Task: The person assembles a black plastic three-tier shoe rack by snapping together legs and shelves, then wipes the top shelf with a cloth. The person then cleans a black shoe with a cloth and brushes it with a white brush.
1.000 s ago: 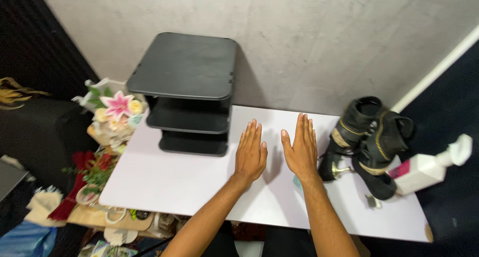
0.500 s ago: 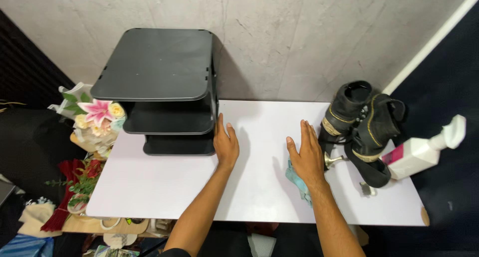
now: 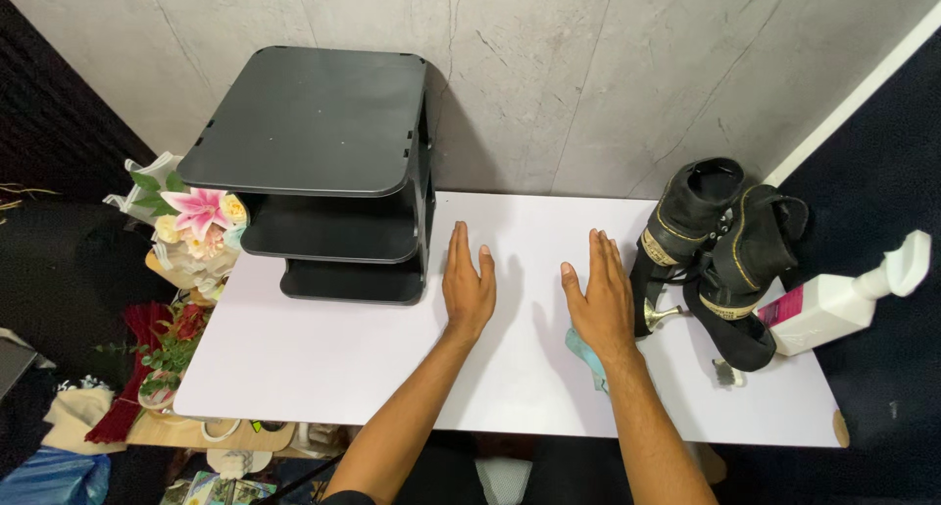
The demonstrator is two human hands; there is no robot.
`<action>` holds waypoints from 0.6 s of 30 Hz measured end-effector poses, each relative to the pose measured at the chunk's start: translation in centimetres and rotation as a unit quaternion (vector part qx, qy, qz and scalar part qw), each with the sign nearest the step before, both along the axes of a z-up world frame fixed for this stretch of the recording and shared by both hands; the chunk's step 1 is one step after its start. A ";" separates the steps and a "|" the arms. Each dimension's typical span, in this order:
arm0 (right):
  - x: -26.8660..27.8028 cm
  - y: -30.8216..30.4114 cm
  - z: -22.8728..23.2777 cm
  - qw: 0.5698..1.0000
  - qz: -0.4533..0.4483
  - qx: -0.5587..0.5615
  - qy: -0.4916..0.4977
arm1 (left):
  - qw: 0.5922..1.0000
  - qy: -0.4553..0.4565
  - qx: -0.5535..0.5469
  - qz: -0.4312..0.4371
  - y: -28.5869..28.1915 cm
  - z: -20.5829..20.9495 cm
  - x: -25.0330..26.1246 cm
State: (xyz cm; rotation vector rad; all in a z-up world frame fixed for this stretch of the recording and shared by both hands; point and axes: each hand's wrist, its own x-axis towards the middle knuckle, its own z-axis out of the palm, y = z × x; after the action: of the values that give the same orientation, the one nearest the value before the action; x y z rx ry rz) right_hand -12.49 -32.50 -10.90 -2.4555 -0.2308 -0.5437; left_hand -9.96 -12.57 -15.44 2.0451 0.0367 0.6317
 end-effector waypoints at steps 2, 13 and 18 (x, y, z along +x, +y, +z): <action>-0.5 -0.5 0.7 0.999 -0.006 -0.002 -0.033 | 1.000 -0.005 -0.008 -0.026 -1.9 1.0 0.0; -3.2 -6.6 3.6 0.982 -0.119 0.050 -0.140 | 0.976 -0.037 -0.034 -0.210 -14.7 6.8 2.7; -5.7 -7.8 2.1 0.991 -0.015 0.087 0.103 | 0.962 -0.019 -0.036 -0.269 -18.3 8.9 4.4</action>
State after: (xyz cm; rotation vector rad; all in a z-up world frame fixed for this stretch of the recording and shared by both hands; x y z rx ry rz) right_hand -18.18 -40.32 -8.76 -2.3260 -0.0592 -0.3064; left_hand -5.56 -30.85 -6.49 1.8581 -0.4961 0.3197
